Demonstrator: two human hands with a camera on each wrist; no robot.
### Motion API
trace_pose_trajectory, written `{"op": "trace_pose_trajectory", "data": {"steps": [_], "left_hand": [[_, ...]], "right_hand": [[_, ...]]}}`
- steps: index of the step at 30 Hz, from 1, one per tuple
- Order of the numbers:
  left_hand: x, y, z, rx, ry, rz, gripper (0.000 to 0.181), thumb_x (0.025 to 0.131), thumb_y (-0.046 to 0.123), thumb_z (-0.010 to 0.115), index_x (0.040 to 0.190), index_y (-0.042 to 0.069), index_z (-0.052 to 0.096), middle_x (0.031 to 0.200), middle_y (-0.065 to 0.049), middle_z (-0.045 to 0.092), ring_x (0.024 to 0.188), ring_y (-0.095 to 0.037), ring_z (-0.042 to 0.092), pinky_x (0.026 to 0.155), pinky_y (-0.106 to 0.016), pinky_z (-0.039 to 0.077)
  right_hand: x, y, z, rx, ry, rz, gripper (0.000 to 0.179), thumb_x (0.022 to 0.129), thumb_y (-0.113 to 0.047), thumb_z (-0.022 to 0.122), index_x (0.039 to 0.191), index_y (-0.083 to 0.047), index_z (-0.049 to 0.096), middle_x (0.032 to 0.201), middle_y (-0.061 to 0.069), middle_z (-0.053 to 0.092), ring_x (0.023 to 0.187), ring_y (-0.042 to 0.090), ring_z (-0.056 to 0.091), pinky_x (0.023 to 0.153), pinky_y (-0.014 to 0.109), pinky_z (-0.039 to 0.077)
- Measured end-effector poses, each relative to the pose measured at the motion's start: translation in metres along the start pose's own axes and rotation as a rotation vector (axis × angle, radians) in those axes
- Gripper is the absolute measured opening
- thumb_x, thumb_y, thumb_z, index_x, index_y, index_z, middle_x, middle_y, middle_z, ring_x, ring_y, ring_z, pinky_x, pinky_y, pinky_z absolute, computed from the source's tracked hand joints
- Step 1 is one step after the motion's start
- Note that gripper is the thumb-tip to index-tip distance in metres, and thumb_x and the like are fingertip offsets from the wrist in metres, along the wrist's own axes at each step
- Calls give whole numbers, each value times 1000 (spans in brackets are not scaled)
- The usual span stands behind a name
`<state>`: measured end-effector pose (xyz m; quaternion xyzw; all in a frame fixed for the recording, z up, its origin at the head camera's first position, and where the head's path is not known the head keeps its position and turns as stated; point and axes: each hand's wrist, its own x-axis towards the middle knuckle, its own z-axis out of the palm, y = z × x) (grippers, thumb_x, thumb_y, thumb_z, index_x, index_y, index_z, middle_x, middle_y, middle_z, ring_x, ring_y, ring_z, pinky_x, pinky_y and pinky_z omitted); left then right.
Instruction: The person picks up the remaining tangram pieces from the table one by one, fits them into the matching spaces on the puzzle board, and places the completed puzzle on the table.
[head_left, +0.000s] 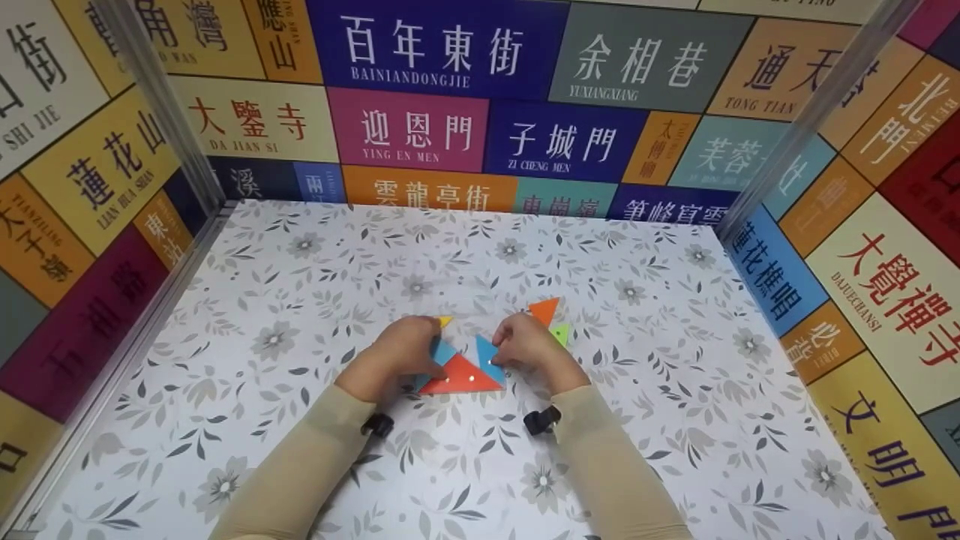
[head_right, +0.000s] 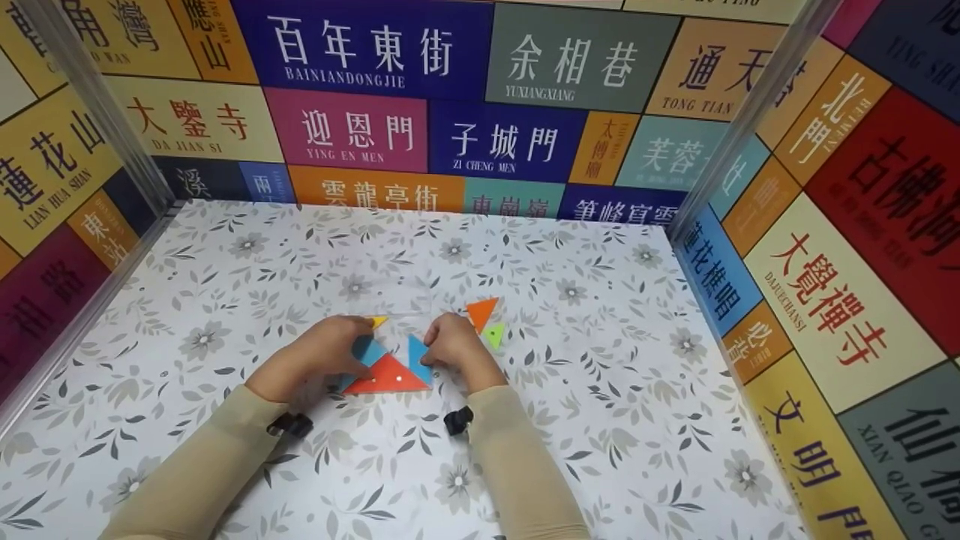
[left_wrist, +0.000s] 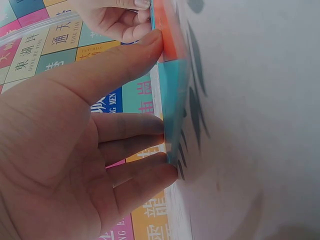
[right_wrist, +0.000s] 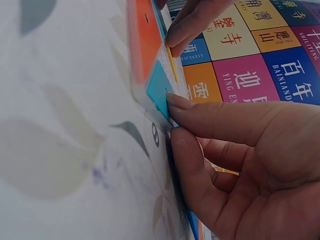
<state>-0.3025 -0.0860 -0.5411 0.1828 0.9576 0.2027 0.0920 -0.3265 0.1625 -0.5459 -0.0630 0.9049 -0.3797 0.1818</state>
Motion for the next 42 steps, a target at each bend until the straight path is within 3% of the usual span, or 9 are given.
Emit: {"op": "trace_pose_trajectory", "data": {"steps": [14,21,30,39,42], "left_hand": [[2,2,0,1,-15,-21,45,73,31,99,103,11,71,89,0,65,83,-22,56,80,-38,50],[1,3,0,-41,-25,-53,52,75,27,98,117,9,73,99,-1,68,90,-22,59,87,-39,54],[3,-3,2,12,-2,7,43,72,31,99,94,9,69,86,-1,63,80,-21,53,75,-37,49],[2,-2,1,6,-12,-4,44,72,31,99,94,9,68,87,-2,62,82,-23,54,77,-37,48],[2,-1,1,-7,-14,-14,44,72,30,99,94,10,67,86,-1,62,81,-22,54,75,-36,48]], "right_hand": [[-1,-3,-3,-36,-5,28,23,78,-3,90,91,-9,72,88,5,65,76,20,58,65,28,49],[-1,-3,-3,-30,-14,35,23,78,-2,88,91,-9,70,89,5,64,77,20,57,65,29,48],[0,-2,-2,-33,-4,18,24,76,-2,88,90,-9,71,86,4,65,76,19,59,65,28,50],[-4,-2,-6,68,-37,60,26,77,-3,88,94,-8,70,88,5,64,78,20,60,68,29,51],[-4,0,-9,88,-30,39,23,79,-3,87,94,-8,70,84,4,64,75,19,60,67,28,51]]}}
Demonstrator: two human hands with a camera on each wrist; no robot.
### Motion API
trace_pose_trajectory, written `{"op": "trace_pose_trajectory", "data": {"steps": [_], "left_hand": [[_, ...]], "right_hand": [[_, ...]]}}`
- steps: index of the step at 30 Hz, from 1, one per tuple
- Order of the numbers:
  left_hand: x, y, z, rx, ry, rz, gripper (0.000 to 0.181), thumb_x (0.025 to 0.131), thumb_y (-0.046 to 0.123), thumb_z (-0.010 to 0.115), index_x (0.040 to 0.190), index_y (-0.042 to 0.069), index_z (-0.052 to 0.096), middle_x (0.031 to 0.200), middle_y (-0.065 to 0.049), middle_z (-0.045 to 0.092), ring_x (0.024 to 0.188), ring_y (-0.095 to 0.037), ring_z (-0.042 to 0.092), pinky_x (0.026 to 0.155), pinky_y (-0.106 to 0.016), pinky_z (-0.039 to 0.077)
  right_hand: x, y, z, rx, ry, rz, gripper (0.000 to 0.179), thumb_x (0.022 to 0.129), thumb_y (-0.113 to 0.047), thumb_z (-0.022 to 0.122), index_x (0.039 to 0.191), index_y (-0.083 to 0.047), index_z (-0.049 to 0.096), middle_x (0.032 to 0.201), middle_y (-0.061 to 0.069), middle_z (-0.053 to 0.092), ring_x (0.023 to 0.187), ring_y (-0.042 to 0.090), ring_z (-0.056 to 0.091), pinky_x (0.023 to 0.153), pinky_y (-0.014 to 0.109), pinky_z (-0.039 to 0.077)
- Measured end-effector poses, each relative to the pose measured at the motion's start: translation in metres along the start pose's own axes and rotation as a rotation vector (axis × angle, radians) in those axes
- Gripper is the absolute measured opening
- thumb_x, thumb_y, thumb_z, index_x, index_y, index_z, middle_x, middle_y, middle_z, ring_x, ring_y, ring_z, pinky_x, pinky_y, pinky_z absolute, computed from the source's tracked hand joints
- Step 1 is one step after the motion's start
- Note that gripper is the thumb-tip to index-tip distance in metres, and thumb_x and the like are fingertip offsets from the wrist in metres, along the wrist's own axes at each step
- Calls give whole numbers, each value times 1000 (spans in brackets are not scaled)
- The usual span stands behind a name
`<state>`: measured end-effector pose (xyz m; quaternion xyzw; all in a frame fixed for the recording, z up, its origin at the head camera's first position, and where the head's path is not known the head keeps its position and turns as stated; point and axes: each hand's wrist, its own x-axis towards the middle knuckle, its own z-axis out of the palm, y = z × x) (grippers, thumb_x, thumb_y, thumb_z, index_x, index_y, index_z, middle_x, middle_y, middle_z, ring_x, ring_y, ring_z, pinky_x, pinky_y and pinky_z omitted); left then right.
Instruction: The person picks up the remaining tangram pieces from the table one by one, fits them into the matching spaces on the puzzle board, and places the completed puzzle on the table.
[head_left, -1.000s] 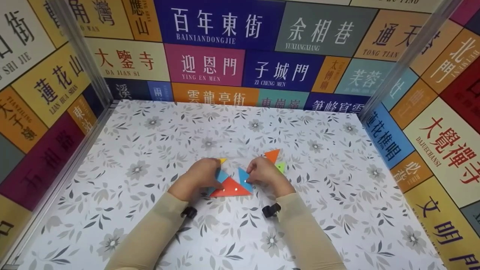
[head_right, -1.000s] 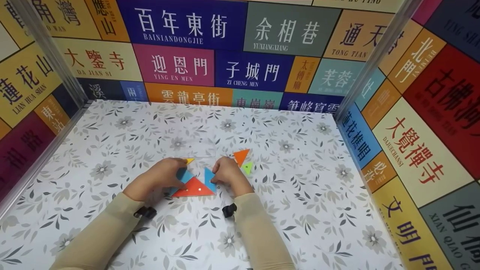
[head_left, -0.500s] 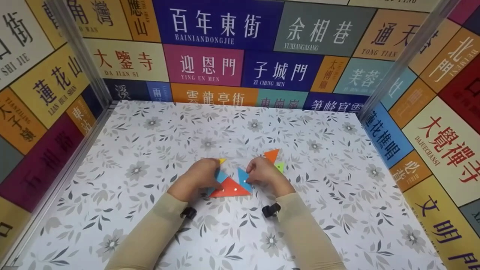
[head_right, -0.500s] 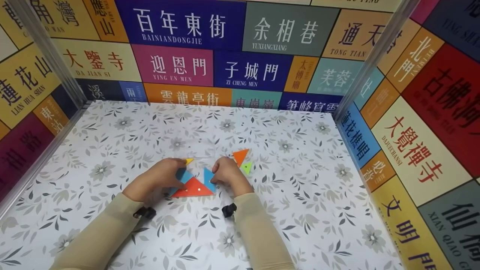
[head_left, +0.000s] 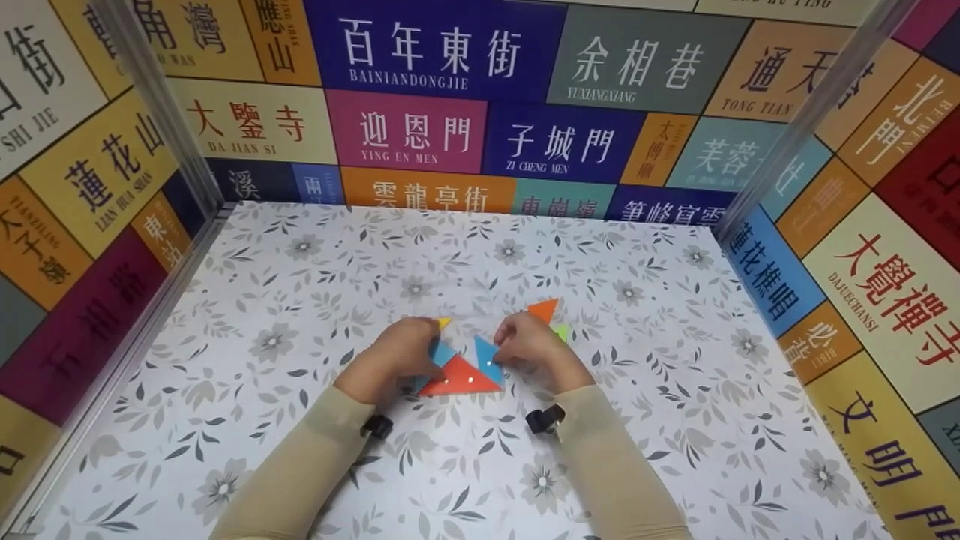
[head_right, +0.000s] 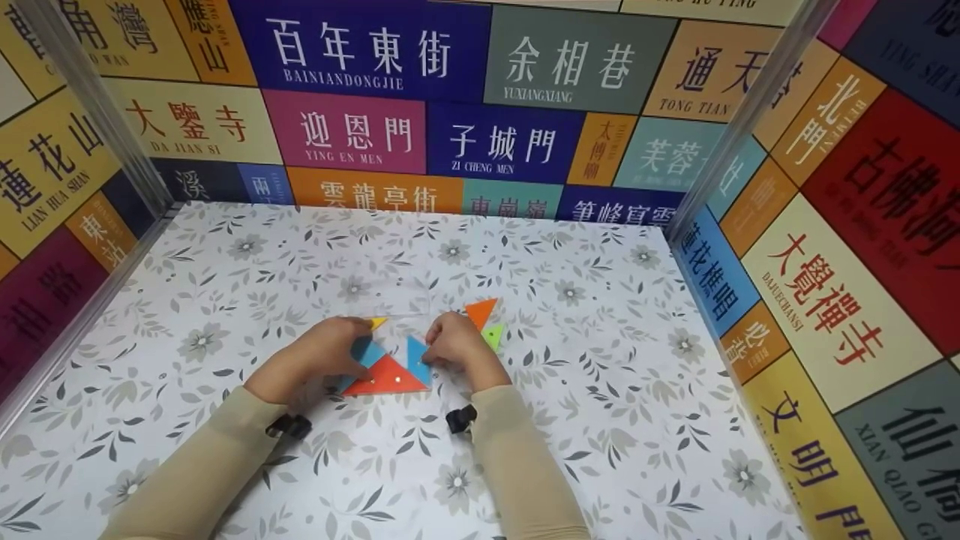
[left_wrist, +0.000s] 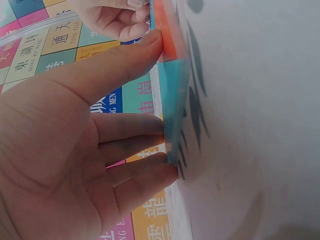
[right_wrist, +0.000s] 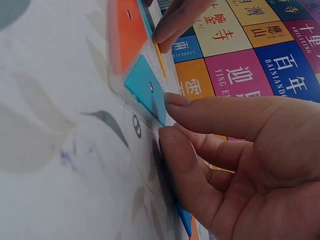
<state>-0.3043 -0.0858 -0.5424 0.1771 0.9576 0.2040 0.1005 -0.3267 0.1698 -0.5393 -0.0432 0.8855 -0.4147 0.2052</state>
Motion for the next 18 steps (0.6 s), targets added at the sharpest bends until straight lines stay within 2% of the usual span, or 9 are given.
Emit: {"op": "trace_pose_trajectory", "data": {"steps": [5,11,18], "left_hand": [[0,0,-1,-9,4,5,45,72,30,99,96,10,68,86,-1,62,81,-22,54,75,-37,47],[0,-1,0,-21,-6,-7,43,73,29,98,101,12,70,87,0,63,83,-22,56,77,-37,49],[0,-2,1,-14,29,51,42,71,28,100,91,7,70,80,-1,60,75,-21,48,70,-36,44]], "right_hand": [[4,0,-5,-17,50,-3,17,86,-12,84,97,-11,71,87,5,67,75,19,63,68,29,53],[4,1,-9,42,85,15,16,90,-12,81,102,-9,71,85,5,69,75,21,67,71,35,57],[5,2,-12,99,147,-5,20,90,-7,78,108,-3,72,86,5,67,79,25,72,73,35,59]]}}
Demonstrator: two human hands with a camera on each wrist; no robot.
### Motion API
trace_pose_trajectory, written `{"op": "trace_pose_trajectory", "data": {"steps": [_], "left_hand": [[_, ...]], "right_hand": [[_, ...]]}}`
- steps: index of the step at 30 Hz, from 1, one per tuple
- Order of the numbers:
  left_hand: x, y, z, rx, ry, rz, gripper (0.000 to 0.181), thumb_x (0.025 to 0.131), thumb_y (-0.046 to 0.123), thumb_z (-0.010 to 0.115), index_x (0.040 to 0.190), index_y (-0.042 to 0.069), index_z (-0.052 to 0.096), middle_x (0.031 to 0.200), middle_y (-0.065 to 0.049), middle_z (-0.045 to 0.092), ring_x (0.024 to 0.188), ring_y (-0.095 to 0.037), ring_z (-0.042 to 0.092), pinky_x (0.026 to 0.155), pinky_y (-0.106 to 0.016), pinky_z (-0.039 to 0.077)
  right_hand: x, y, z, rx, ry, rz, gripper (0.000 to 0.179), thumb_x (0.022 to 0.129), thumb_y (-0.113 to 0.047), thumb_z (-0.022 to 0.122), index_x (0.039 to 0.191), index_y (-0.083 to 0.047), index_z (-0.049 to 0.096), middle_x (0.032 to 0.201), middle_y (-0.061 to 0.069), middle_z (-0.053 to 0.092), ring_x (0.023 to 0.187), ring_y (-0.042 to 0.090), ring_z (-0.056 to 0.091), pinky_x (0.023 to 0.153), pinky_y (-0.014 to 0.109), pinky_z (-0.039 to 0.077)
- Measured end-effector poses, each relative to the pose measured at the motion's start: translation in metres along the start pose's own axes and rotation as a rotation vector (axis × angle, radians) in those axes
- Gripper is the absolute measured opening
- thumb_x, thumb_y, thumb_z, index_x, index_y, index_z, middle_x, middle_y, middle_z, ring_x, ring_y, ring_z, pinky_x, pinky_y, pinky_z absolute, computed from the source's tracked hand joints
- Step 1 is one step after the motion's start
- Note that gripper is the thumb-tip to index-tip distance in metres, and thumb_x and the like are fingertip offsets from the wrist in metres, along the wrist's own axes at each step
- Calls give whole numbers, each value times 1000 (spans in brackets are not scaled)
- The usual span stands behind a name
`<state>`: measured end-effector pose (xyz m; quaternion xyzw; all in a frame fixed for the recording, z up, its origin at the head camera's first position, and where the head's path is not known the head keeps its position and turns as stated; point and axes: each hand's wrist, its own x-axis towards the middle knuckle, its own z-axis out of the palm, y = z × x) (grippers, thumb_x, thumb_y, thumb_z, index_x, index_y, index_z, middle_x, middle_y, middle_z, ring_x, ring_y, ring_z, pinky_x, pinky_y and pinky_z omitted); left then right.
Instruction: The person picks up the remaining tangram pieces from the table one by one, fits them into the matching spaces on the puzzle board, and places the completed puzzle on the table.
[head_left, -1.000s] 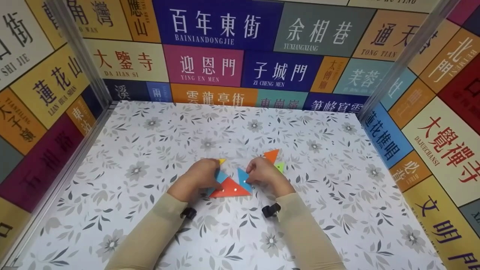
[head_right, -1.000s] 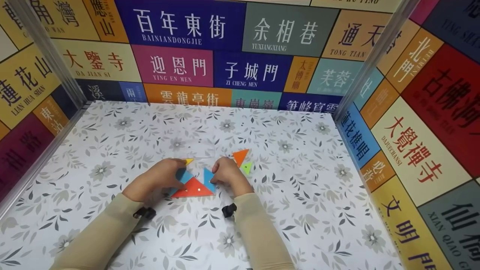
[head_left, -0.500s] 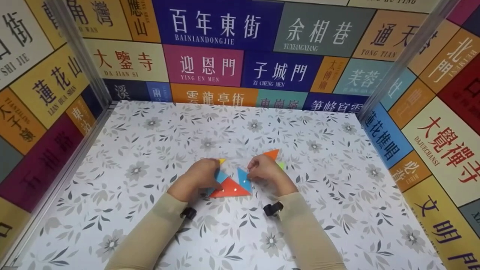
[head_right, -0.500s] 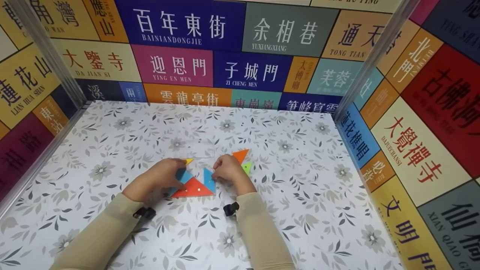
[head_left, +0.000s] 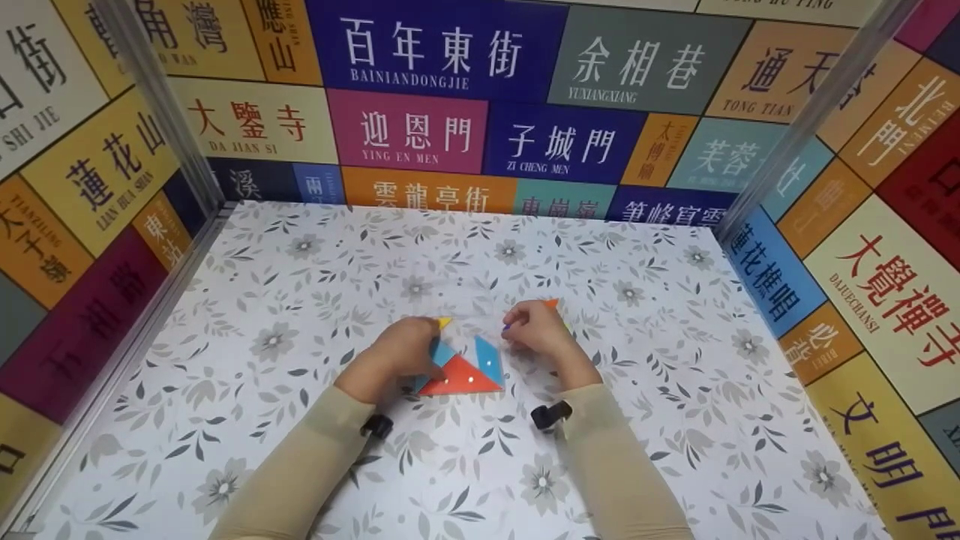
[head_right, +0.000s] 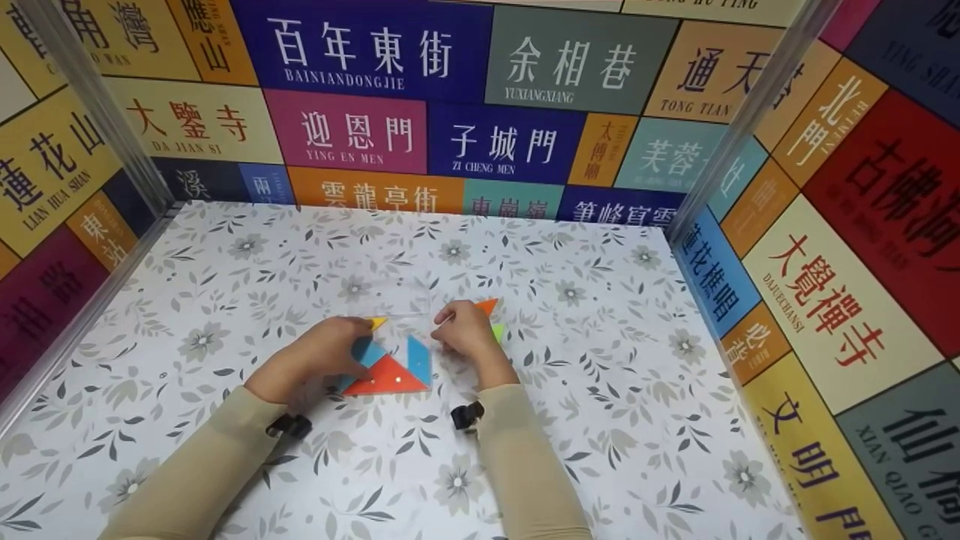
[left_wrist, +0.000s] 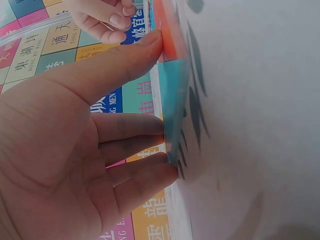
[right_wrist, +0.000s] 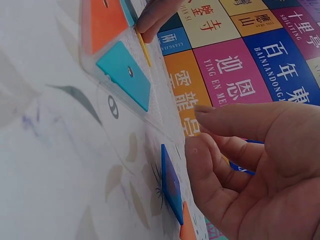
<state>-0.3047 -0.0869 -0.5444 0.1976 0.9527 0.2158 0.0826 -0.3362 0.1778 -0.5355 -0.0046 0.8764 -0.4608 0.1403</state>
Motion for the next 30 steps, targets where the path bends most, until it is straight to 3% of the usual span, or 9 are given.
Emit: {"op": "trace_pose_trajectory", "data": {"steps": [9,18,23,30], "left_hand": [[-1,3,1,-44,-33,-51,40,73,26,99,98,10,71,83,-1,62,78,-22,54,72,-35,47],[-3,5,-2,-54,-41,-109,61,74,27,98,126,8,72,109,-2,72,95,-21,61,94,-40,56],[-2,3,-2,-43,-34,-81,52,73,28,98,115,9,73,97,0,68,88,-22,59,85,-38,53],[-2,0,-2,17,5,26,44,72,29,99,90,6,67,77,0,52,74,-20,45,69,-36,42]], "right_hand": [[2,4,-1,-32,99,-63,14,89,-7,75,103,-5,76,86,6,70,75,19,67,67,29,54],[7,7,-3,-138,195,-144,16,92,-9,74,106,-5,80,92,8,76,84,21,67,79,36,55],[7,7,-4,-135,224,-149,16,90,-5,74,105,-2,79,93,10,77,87,24,69,85,41,58],[8,9,-4,-162,234,-137,19,90,-5,78,109,-2,79,104,14,78,99,30,73,93,45,59]]}}
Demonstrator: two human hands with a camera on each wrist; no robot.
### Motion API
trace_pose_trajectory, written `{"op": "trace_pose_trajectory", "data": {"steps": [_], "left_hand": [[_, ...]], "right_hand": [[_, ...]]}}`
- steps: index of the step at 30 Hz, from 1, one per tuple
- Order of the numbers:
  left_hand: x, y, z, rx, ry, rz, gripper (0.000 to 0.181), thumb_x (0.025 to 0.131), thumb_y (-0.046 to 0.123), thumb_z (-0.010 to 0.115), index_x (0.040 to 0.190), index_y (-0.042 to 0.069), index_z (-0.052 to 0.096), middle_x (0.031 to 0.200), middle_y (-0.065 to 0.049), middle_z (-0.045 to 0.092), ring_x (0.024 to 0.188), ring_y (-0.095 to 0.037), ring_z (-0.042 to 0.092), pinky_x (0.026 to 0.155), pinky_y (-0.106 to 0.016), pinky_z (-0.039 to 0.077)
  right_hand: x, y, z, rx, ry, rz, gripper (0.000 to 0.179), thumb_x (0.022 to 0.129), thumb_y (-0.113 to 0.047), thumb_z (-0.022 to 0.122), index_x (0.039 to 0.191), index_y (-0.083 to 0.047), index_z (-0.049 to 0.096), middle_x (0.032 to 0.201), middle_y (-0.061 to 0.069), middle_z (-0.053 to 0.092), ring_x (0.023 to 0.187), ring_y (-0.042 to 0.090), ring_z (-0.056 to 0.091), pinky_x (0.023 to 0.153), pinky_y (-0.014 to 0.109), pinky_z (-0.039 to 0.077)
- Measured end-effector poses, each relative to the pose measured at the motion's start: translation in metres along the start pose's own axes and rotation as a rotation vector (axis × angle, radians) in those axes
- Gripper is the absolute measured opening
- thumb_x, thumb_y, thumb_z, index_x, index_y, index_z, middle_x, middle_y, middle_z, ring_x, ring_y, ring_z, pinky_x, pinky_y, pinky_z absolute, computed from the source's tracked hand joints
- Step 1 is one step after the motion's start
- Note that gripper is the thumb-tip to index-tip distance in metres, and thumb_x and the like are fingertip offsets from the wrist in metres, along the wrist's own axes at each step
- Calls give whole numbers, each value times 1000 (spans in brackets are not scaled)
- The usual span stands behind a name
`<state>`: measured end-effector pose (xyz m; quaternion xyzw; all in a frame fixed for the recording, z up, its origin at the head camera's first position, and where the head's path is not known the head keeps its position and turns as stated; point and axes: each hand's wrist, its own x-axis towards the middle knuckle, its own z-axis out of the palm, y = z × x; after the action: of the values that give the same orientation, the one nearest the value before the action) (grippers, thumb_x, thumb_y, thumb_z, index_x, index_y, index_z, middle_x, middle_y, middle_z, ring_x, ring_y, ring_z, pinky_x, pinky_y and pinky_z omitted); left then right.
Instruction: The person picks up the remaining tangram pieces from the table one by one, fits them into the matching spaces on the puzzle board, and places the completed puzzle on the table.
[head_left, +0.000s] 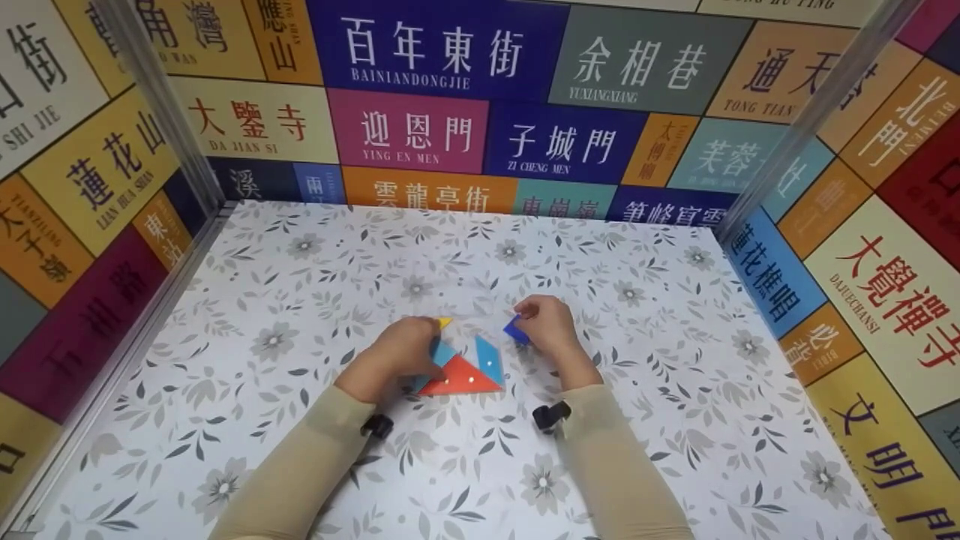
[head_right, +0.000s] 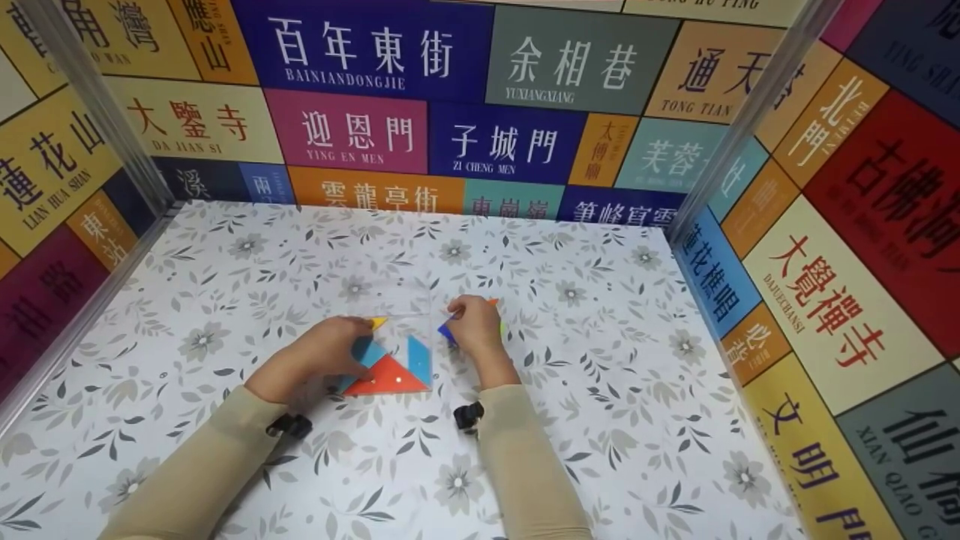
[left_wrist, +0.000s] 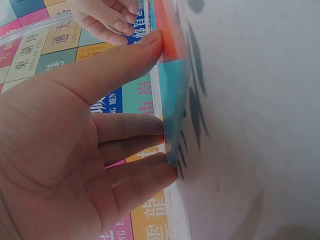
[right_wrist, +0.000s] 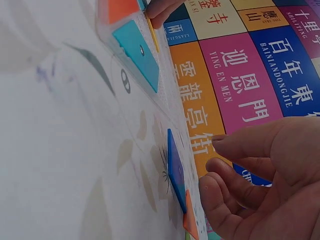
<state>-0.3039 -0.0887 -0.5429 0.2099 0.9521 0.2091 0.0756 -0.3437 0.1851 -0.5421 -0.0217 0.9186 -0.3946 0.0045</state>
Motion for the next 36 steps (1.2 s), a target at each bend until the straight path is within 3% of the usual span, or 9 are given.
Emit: {"op": "trace_pose_trajectory", "data": {"steps": [4,13,22,30,36], "left_hand": [[1,0,0,7,-8,-9,43,72,30,99,90,8,66,77,1,49,73,-20,45,69,-35,40],[1,2,-1,-11,-24,-48,43,73,30,99,97,10,69,82,-1,60,76,-21,52,71,-36,46],[0,0,0,-23,-23,-47,43,72,28,99,95,10,68,81,-1,60,76,-21,53,71,-35,46],[0,-2,-1,25,14,27,46,70,30,100,88,5,66,76,2,49,73,-20,43,70,-36,41],[0,1,0,0,-4,-19,44,71,29,100,94,8,69,80,0,57,77,-21,49,73,-36,45]], "right_hand": [[1,1,0,-26,1,2,19,89,-4,79,109,-3,79,106,15,77,99,30,72,92,46,58],[2,4,-1,-69,-32,31,27,86,-3,80,113,-4,78,112,17,74,106,33,68,97,47,57],[1,5,4,-115,-34,42,35,84,-5,82,119,-3,77,112,18,74,104,33,70,95,48,58],[2,6,6,-189,-62,49,42,84,-11,85,124,0,74,115,20,76,105,35,72,95,48,60],[3,7,7,-192,-73,70,46,84,-12,86,126,0,73,119,20,76,111,36,72,100,48,58]]}}
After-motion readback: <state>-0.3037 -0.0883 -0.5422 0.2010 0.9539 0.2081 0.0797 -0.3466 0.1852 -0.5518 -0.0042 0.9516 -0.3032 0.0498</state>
